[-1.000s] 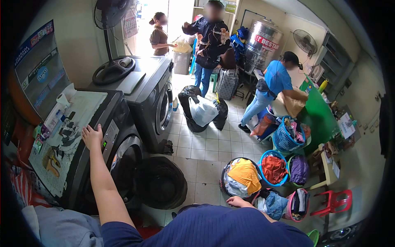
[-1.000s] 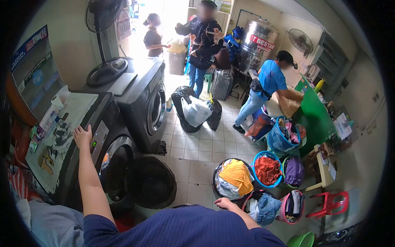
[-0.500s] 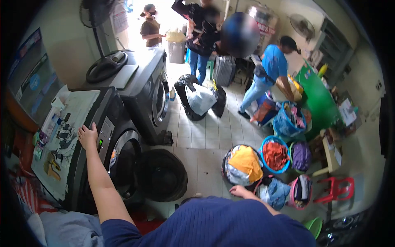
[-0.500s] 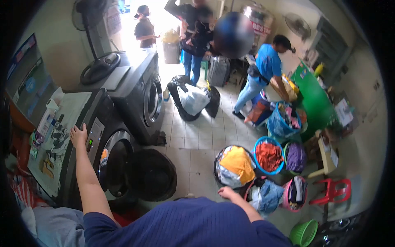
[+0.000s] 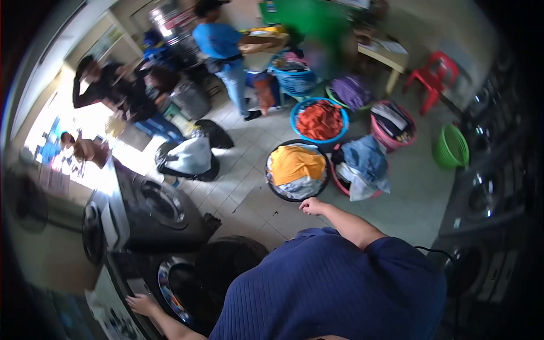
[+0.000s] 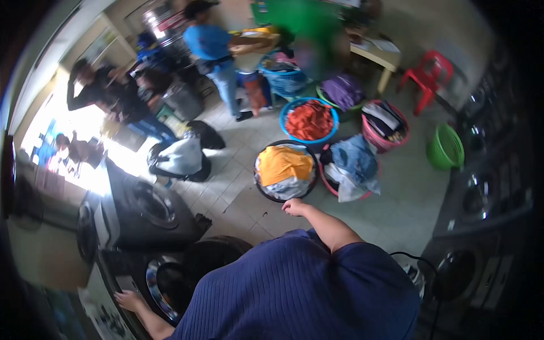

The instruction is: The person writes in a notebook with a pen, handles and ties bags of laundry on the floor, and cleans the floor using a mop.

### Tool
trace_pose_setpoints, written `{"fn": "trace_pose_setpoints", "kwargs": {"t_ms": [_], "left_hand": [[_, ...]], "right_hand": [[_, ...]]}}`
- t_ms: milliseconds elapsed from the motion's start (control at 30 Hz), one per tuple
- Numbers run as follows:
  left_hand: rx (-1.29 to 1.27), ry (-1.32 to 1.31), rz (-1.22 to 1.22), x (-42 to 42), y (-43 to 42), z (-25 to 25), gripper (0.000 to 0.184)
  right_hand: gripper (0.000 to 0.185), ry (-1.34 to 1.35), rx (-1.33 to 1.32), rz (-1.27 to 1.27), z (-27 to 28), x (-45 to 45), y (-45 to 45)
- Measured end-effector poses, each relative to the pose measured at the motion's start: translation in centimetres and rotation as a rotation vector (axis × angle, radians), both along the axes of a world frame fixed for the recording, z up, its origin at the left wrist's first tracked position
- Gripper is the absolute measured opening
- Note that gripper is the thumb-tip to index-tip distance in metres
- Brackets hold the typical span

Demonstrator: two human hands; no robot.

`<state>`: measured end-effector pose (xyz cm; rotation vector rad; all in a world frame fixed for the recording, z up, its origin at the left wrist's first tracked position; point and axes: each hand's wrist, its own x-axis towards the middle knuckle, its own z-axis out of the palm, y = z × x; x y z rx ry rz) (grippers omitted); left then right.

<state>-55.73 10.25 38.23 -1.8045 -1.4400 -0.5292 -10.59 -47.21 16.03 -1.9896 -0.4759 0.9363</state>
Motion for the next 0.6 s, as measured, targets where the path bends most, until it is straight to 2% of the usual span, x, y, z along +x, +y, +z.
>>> {"fn": "trace_pose_setpoints", "kwargs": {"t_ms": [33, 100, 133, 167, 200, 233, 300, 333, 367, 433, 500, 567, 600], "left_hand": [[0.033, -0.017, -0.064, 2.6, -3.6, -1.2, 0.043], [-0.038, 0.170, -0.070, 6.0, -7.2, -8.2, 0.047], [-0.410, 0.107, -0.047, 10.1, -12.2, -10.3, 0.048], [-0.412, 0.422, -0.136, 13.2, -17.6, -13.0, 0.049], [-1.027, 0.116, -0.391, 16.7, -21.8, -15.0, 0.043], [-1.088, 0.379, -0.811, 19.2, -24.1, -20.9, 0.034], [-1.476, 0.578, -1.443, 26.0, -33.0, -28.3, 0.028], [-1.818, 0.019, -1.757, 26.9, -38.2, -29.4, 0.033], [-2.219, 0.138, -1.300, 28.9, -41.2, -28.8, 0.034], [-2.541, 0.266, -0.773, 32.7, -46.3, -25.4, 0.036], [-2.309, 0.546, -1.074, 35.2, -48.9, -20.7, 0.033], [-1.948, 0.585, -1.124, 37.1, -48.5, -19.5, 0.025], [-1.770, 0.527, -1.079, 38.0, -48.2, -20.5, 0.023]], "right_hand": [[0.023, 0.051, -0.044, -0.088, -0.8, -0.2, -2.0], [0.023, 0.132, -0.099, -0.213, -2.0, -1.8, -6.7], [0.022, 0.064, -0.288, -0.174, -2.6, -2.6, -9.6], [0.022, -0.001, -0.478, -0.123, -3.4, -3.4, -12.6], [0.021, -0.012, -0.562, -0.129, -5.4, -4.4, -15.6], [0.021, -0.021, -0.643, -0.129, -7.3, -5.5, -18.7], [0.021, 0.286, -0.697, -0.312, -7.1, -7.3, -23.8], [0.021, 0.302, -0.700, -0.319, -6.5, -8.2, -25.4], [0.021, 0.347, -0.649, -0.375, -4.9, -8.9, -27.1], [0.021, 0.391, -0.612, -0.443, -2.7, -9.6, -30.7], [0.023, 0.485, -0.468, -0.523, -1.7, -10.2, -33.0], [0.025, 0.489, -0.427, -0.551, -1.8, -10.5, -35.6], [0.026, 0.469, -0.390, -0.569, -0.7, -10.3, -36.5]]}}
